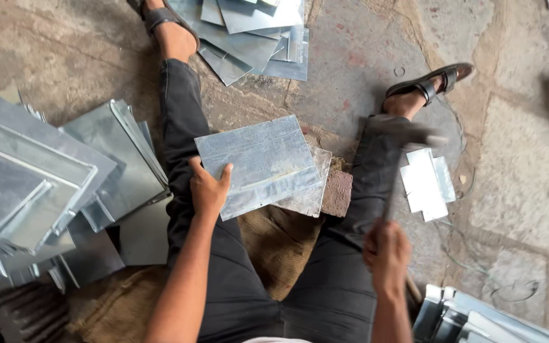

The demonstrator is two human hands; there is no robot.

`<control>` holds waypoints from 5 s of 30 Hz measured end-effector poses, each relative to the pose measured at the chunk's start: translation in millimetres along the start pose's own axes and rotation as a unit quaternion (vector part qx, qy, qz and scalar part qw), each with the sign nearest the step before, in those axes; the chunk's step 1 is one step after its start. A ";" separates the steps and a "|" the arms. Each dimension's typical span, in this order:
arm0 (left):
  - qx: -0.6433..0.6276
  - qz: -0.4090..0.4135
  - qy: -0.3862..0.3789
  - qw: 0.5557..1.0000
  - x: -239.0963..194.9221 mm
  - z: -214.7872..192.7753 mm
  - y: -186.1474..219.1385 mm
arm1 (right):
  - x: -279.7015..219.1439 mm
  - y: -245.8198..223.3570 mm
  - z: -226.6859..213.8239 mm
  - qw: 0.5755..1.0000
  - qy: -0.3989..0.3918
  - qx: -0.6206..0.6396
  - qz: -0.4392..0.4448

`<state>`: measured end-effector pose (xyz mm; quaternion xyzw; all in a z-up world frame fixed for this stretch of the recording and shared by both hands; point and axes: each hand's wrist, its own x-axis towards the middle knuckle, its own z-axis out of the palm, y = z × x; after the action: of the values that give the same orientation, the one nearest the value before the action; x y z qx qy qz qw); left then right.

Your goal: The person hammers a metal sheet on an anvil while sitting on the floor, using a hammer to flatten or shape the edges of several sheets from a stack.

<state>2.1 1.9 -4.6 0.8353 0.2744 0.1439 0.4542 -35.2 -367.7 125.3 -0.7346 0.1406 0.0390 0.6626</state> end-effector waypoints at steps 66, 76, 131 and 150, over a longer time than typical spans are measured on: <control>-0.010 -0.003 -0.008 1.000 -3.1 0.6 -8.8 | 10.6 74.4 17.5 0.977 0.006 -0.180 0.111; -0.338 -0.204 -0.026 0.918 27.0 30.2 -96.7 | 6.3 122.6 -14.8 0.933 -0.041 0.025 0.356; -0.055 -0.348 -0.416 0.838 -23.0 -27.4 32.0 | 5.7 123.1 -3.8 0.948 -0.084 0.074 0.298; 0.178 0.281 -0.129 0.934 -48.1 -24.6 119.0 | 10.9 116.9 -2.8 0.944 -0.085 0.084 0.307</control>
<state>-9.9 -61.7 108.9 0.9567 -0.0109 0.1058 0.2710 -55.3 -381.8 10.5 -0.5918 0.3054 0.2909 0.6870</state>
